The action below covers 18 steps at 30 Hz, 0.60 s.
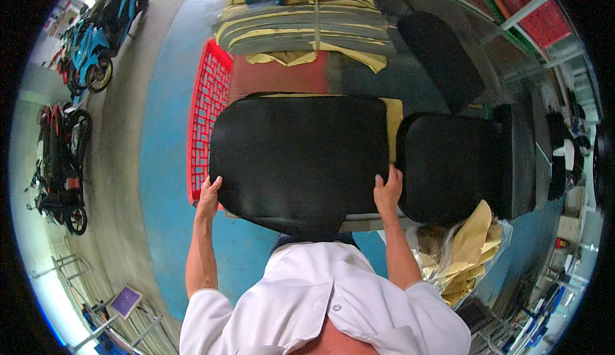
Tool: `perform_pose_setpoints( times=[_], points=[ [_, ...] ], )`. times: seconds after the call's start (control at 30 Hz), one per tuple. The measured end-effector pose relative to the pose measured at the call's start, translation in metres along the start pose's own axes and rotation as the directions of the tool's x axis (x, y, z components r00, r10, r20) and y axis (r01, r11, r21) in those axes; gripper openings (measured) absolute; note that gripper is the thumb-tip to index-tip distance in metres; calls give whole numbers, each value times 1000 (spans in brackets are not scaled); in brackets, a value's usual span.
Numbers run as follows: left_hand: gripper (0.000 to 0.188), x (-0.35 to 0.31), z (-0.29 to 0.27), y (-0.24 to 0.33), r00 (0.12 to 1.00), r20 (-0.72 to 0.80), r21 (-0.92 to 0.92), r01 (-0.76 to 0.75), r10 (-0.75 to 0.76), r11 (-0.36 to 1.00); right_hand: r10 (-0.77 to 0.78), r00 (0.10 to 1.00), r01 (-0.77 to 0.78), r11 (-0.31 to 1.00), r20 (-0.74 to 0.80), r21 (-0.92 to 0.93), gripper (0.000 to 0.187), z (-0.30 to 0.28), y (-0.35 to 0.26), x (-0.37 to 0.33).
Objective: The person places yellow foam inserts into black seat covers on a workbench. They smooth the material around the foam and stack the assembled units. The process involves repetitive folding and handling of the seat covers.
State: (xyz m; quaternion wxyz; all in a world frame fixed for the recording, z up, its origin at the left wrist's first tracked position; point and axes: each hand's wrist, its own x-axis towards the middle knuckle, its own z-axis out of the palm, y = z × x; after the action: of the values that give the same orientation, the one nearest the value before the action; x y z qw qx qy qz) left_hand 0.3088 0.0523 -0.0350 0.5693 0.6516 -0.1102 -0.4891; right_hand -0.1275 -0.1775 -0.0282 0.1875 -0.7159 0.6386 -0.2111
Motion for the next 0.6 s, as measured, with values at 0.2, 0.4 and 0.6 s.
perform_pose_setpoints(
  times=[0.2, 0.4, 0.6],
  points=[
    [39, -12, 17, 49, 983, -2, -57, 182, -183, 982, 265, 962, -271, 952, 62, 143, 45, -31, -21, -62],
    [39, 6, 9, 33, 997, 27, -73, 78, -77, 994, 452, 450, -893, 241, 770, 380, 58, -32, -18, -104],
    [41, -12, 33, 77, 997, 10, -183, 71, -70, 981, 159, 488, -818, -261, 858, 513, 74, -20, -45, -103]
  ],
)
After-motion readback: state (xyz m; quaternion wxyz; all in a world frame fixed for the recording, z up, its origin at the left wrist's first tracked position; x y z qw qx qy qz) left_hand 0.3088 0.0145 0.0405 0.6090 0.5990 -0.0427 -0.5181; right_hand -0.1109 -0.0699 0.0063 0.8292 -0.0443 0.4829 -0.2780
